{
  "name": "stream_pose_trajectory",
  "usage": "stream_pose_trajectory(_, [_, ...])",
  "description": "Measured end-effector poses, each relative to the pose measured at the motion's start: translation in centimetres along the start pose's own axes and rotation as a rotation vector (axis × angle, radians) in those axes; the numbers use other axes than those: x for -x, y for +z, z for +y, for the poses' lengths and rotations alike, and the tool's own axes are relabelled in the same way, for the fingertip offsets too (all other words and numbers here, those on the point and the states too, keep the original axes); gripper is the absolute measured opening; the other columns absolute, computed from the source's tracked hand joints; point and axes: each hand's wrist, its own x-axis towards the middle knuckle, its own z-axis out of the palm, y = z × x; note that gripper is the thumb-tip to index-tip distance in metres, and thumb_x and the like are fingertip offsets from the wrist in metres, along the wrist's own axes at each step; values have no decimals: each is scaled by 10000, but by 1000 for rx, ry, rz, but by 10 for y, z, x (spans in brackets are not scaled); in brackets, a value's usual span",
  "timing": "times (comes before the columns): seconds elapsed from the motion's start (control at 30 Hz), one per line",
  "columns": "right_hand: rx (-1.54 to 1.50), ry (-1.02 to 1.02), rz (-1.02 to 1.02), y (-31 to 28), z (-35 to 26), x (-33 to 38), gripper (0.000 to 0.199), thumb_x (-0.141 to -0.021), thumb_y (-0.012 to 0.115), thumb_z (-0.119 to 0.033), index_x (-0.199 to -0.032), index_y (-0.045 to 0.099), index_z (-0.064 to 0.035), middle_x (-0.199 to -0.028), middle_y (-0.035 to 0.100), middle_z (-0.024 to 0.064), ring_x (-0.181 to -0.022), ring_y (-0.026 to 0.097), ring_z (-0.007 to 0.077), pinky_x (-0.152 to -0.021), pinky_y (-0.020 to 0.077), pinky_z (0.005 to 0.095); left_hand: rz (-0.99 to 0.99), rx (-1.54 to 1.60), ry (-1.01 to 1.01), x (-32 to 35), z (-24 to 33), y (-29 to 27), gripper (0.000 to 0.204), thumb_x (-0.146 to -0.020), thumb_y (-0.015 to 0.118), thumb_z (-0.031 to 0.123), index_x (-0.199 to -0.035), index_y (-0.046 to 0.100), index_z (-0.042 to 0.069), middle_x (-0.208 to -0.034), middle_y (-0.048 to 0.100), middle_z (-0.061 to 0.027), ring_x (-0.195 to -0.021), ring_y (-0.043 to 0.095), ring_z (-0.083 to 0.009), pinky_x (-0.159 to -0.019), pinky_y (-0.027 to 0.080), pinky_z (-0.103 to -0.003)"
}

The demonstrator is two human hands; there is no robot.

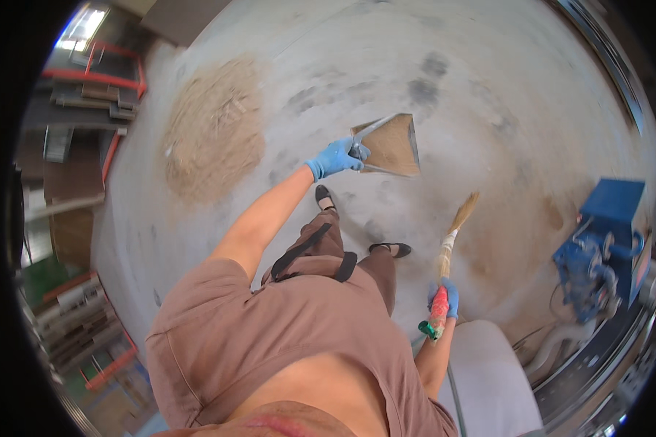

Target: The person sweeps sawdust and debris on a concrete floor using a broom and dustpan. They move a vacuum hose aside, gather the debris into piles, and scoop it into the dustpan while walking around a workshop area.

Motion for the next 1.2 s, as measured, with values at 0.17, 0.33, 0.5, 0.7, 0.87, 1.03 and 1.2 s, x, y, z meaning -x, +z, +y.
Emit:
stream_pose_trajectory(0.17, [328, 34, 54, 7, -27, -26, 452, -824, 603, -558, -752, 570, -113, -549, 525, 10, -428, 497, 176, -378, 379, 292, 281, -25, -80, 91, -69, -26, 221, -732, 775, 132, -910, 685, 38, -821, 674, -31, -770, 608, -118, -748, 503, -283])
stream_pose_trajectory(0.33, [231, 94, -33, 22, -42, -10, 339, -833, 703, -323, -906, 560, -24, -692, 629, 65, -486, 581, 157, -433, 519, 228, 593, 69, -74, 193, -92, -44, 229, -744, 794, 169, -901, 681, 46, -800, 648, 11, -742, 572, -102, -713, 494, -282])
stream_pose_trajectory(0.5, [528, 104, -1, 50, -43, 34, 374, -838, 686, -382, -923, 579, -35, -668, 621, 49, -462, 568, 151, -403, 492, 230, 866, -29, -164, 276, -103, -91, 245, -790, 799, 234, -889, 680, 44, -791, 641, 13, -726, 552, -106, -702, 483, -283])
stream_pose_trajectory(0.7, [722, 184, -29, 100, -36, 88, 394, -837, 652, -480, -832, 611, -88, -590, 581, -5, -403, 528, 124, -339, 417, 238, 952, -154, -362, 386, -71, -172, 325, -809, 783, 332, -918, 682, 43, -842, 687, -37, -756, 598, -138, -731, 500, -310])
stream_pose_trajectory(0.87, [777, 114, -3, 145, -19, 155, 430, -811, 655, -530, -834, 620, -102, -562, 566, -16, -395, 523, 120, -337, 402, 237, 917, -196, -458, 460, -39, -218, 391, -809, 736, 424, -959, 701, 64, -850, 685, -67, -783, 612, -176, -760, 492, -335])
stream_pose_trajectory(1.03, [802, 99, 12, 156, -31, 221, 424, -860, 678, -364, -1102, 512, -58, -765, 624, 100, -466, 555, 162, -388, 482, 250, 847, -195, -598, 477, -9, -234, 379, -808, 690, 438, -966, 711, 94, -860, 687, -76, -785, 617, -201, -756, 495, -340])
stream_pose_trajectory(1.2, [707, 103, 17, 144, -30, 278, 417, -898, 643, -317, -1229, 460, -141, -832, 607, 143, -540, 552, 166, -439, 478, 262, 745, -138, -788, 456, 30, -260, 400, -805, 686, 454, -1023, 723, 121, -879, 695, -67, -768, 615, -189, -717, 495, -339])
